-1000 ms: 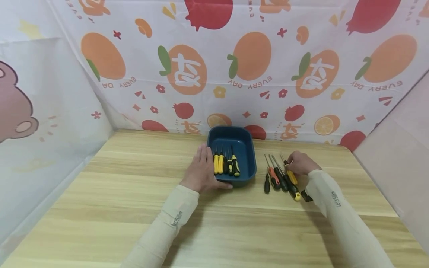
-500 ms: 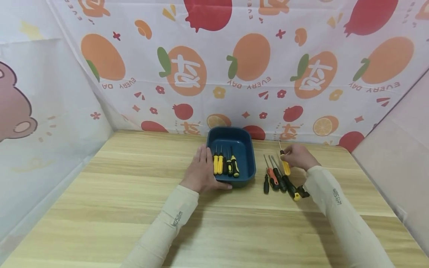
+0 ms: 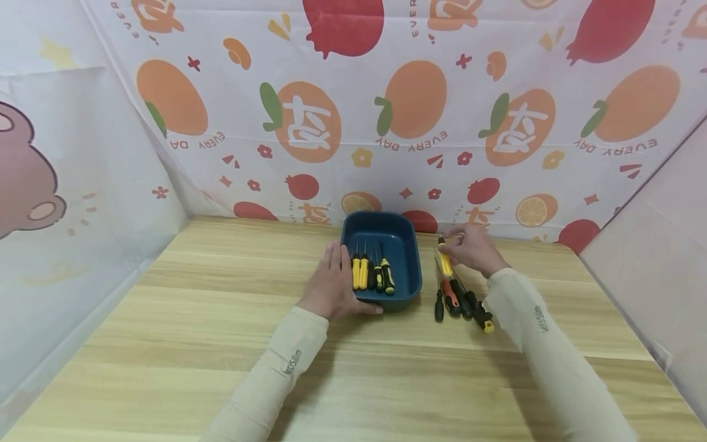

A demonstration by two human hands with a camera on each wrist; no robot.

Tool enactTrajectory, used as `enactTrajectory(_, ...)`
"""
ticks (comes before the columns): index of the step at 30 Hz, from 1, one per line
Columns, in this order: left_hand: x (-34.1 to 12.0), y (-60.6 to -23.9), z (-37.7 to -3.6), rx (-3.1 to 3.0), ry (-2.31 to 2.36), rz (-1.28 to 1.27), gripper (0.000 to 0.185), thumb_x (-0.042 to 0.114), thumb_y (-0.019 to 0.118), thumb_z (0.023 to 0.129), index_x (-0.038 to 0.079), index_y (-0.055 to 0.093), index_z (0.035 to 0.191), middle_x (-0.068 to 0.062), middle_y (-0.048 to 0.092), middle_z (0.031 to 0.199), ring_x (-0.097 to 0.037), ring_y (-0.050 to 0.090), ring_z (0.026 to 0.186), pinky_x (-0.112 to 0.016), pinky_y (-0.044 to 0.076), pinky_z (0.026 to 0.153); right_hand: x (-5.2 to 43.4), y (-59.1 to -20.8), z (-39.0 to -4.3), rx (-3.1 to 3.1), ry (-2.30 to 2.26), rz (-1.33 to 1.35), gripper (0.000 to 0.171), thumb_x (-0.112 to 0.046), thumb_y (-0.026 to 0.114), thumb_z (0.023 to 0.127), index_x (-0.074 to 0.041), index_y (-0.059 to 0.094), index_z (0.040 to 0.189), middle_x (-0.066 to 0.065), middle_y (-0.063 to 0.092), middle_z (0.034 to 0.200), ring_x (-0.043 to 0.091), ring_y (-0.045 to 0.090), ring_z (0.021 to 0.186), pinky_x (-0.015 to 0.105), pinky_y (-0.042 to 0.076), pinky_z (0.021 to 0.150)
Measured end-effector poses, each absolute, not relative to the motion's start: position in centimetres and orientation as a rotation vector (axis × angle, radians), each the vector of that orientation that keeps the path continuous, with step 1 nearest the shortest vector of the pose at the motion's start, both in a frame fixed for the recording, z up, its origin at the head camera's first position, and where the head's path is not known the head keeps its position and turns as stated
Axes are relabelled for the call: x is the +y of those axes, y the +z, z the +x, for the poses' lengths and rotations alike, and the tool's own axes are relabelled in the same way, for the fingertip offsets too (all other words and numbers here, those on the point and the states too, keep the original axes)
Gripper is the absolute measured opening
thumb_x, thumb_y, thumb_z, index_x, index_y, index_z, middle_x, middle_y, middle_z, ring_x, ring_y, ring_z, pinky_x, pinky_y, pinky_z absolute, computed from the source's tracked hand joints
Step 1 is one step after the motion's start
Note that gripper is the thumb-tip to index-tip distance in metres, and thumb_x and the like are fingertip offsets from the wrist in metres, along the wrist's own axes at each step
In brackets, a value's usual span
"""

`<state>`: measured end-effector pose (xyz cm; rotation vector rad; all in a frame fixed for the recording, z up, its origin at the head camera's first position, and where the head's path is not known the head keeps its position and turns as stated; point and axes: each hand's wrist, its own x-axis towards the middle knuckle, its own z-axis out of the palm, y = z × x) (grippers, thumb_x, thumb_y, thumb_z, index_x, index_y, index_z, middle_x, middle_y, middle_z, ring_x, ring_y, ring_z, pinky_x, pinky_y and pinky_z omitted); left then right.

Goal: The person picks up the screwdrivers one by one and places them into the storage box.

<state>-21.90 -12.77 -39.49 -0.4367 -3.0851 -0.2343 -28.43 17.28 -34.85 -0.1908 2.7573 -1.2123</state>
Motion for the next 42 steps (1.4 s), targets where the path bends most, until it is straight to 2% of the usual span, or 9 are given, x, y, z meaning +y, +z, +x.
enactTrajectory(4,-12.8,-39.4,-21.9,-3.075,-0.223,-0.438,0.144,0.085,0.072,0.064,-0.010,0.016,0.156,-0.028,0.016,0.164,-0.041,0.017,0.152,-0.046,0.019,0.124,15.7,-34.7,-28.5,2.751,-1.225,-0.261,0.031,-0.012,0.069,0.097,0.002,0.061,0.123,0.019,0.072,0.096,0.019,0.071,0.069,0.042,0.062,0.079)
enactTrajectory(11,-12.7,-39.3,-22.1,-3.103,-0.213,-0.426,0.145,0.085,0.071,0.064,-0.009,0.014,0.157,-0.027,0.013,0.165,-0.040,0.015,0.153,-0.045,0.018,0.123,13.2,-34.6,-28.5,2.700,-1.240,-0.368,0.012,-0.010,0.064,0.100,0.000,0.064,0.107,0.019,0.070,0.104,0.024,0.071,0.077,0.046,0.062,0.078)
enactTrajectory(16,-12.7,-39.2,-22.2,-3.109,-0.200,-0.429,0.144,0.086,0.070,0.065,-0.009,0.015,0.157,-0.027,0.014,0.165,-0.040,0.016,0.152,-0.045,0.019,0.124,11.7,-34.5,-28.8,2.750,-1.153,-0.373,0.014,-0.012,0.064,0.100,0.000,0.069,0.106,0.017,0.070,0.103,0.024,0.071,0.076,0.044,0.063,0.079)
enactTrajectory(26,-12.7,-39.3,-22.2,-3.078,-0.197,-0.443,0.144,0.087,0.068,0.065,-0.011,0.016,0.156,-0.029,0.016,0.164,-0.041,0.017,0.152,-0.044,0.019,0.124,9.3,-34.4,-28.7,2.824,-0.876,-0.470,0.014,-0.014,0.071,0.096,-0.003,0.078,0.100,0.007,0.073,0.090,0.021,0.064,0.074,0.031,0.059,0.067)
enactTrajectory(37,-12.5,-39.3,-22.3,-3.092,-0.163,-0.439,0.144,0.089,0.066,0.065,-0.010,0.016,0.157,-0.029,0.015,0.164,-0.039,0.015,0.153,-0.043,0.017,0.124,6.5,-36.1,-29.1,2.926,-0.521,-0.563,0.011,-0.006,0.066,0.092,-0.006,0.077,0.092,0.005,0.070,0.088,0.017,0.060,0.069,0.026,0.051,0.061)
enactTrajectory(42,-12.4,-39.3,-22.3,-3.093,-0.179,-0.433,0.143,0.088,0.067,0.066,-0.010,0.017,0.157,-0.028,0.017,0.164,-0.039,0.016,0.153,-0.042,0.018,0.124,5.8,-36.9,-29.3,2.928,-0.438,-0.519,0.007,-0.002,0.068,0.091,-0.005,0.073,0.088,0.005,0.068,0.082,0.018,0.061,0.069,0.027,0.054,0.061)
